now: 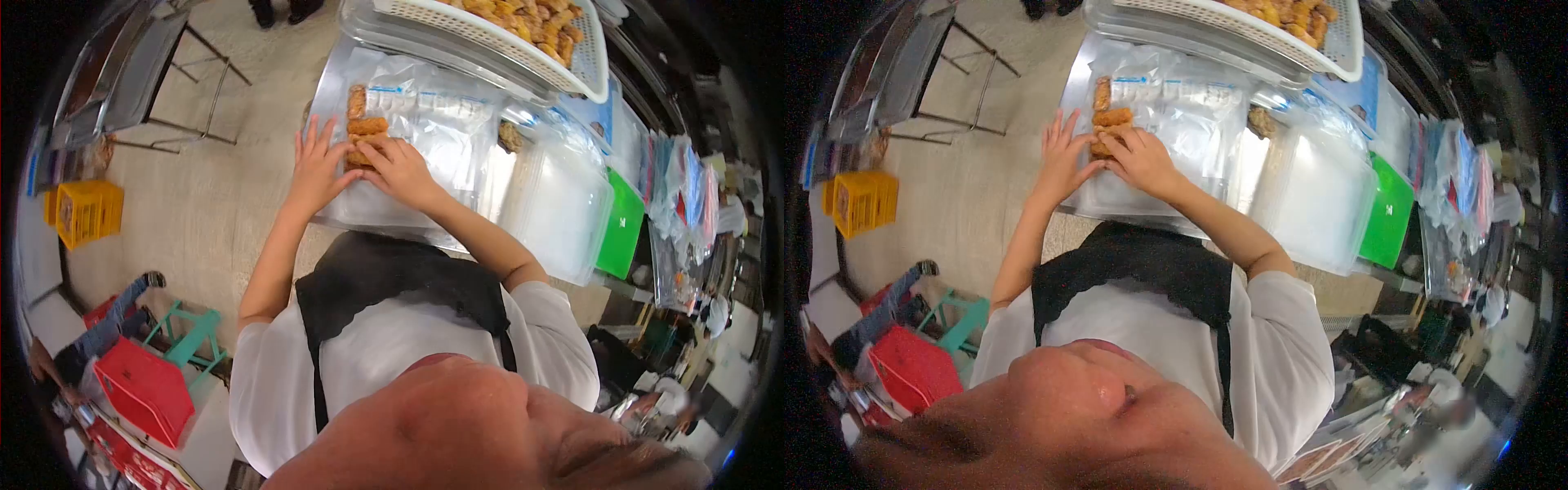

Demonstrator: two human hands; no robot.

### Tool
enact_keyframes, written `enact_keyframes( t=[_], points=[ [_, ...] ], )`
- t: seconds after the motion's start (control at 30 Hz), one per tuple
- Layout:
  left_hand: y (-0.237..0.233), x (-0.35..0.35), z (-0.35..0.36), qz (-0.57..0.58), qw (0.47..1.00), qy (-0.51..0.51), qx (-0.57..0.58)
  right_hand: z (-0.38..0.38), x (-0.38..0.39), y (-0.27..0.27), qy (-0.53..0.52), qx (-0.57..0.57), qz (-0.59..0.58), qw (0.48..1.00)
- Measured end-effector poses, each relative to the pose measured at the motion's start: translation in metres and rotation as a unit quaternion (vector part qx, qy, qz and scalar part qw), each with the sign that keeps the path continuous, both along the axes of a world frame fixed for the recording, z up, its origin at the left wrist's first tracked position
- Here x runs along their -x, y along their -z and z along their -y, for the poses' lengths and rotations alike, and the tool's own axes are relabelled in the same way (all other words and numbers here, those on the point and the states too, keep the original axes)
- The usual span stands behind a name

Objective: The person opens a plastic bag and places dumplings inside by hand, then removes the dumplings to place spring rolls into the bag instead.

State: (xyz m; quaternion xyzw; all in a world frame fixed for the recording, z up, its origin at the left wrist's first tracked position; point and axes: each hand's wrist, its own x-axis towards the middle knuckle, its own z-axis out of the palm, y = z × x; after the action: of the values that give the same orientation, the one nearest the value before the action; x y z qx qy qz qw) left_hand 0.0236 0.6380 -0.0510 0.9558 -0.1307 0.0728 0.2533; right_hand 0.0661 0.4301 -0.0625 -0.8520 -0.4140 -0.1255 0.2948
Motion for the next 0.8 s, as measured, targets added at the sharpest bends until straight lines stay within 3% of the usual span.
enact_keyframes(
  t=[0.1,0.2,0.27,0.3,0.37,0.43,0.63,0.67,0.77,0.8],
  points=[
    [-0.005,-0.007,0.001,0.003,0.999,-0.01,-0.048,0.018,-0.032,-0.042,-0.015,0.0,0.082,0.996],
    [-0.019,-0.005,0.009,-0.012,0.998,0.001,-0.056,0.064,-0.099,-0.131,0.045,-0.015,0.23,0.972],
    [-0.021,-0.002,0.014,-0.022,0.998,0.022,-0.051,0.097,-0.158,-0.171,0.165,-0.028,0.303,0.938],
    [-0.018,0.0,0.015,-0.026,0.998,0.035,-0.052,0.127,-0.204,-0.179,0.155,0.023,0.249,0.956],
    [-0.014,0.002,0.018,-0.039,0.997,0.033,-0.049,0.17,-0.274,-0.173,0.294,0.114,0.102,0.943],
    [-0.011,0.003,0.02,-0.058,0.998,0.006,-0.04,0.22,-0.332,-0.158,0.331,0.203,0.072,0.918],
    [-0.007,0.004,0.02,-0.058,0.998,-0.005,0.003,0.213,-0.373,-0.171,0.357,0.19,-0.061,0.913],
    [-0.007,0.005,0.02,-0.062,0.998,-0.007,0.006,0.197,-0.36,-0.195,0.312,0.127,-0.317,0.887],
    [-0.005,0.006,0.02,-0.065,0.998,-0.011,0.019,0.202,-0.385,-0.164,0.341,0.131,-0.079,0.928],
    [-0.004,0.007,0.02,-0.061,0.998,-0.011,0.026,0.206,-0.395,-0.159,0.334,0.134,-0.076,0.93]
  ],
)
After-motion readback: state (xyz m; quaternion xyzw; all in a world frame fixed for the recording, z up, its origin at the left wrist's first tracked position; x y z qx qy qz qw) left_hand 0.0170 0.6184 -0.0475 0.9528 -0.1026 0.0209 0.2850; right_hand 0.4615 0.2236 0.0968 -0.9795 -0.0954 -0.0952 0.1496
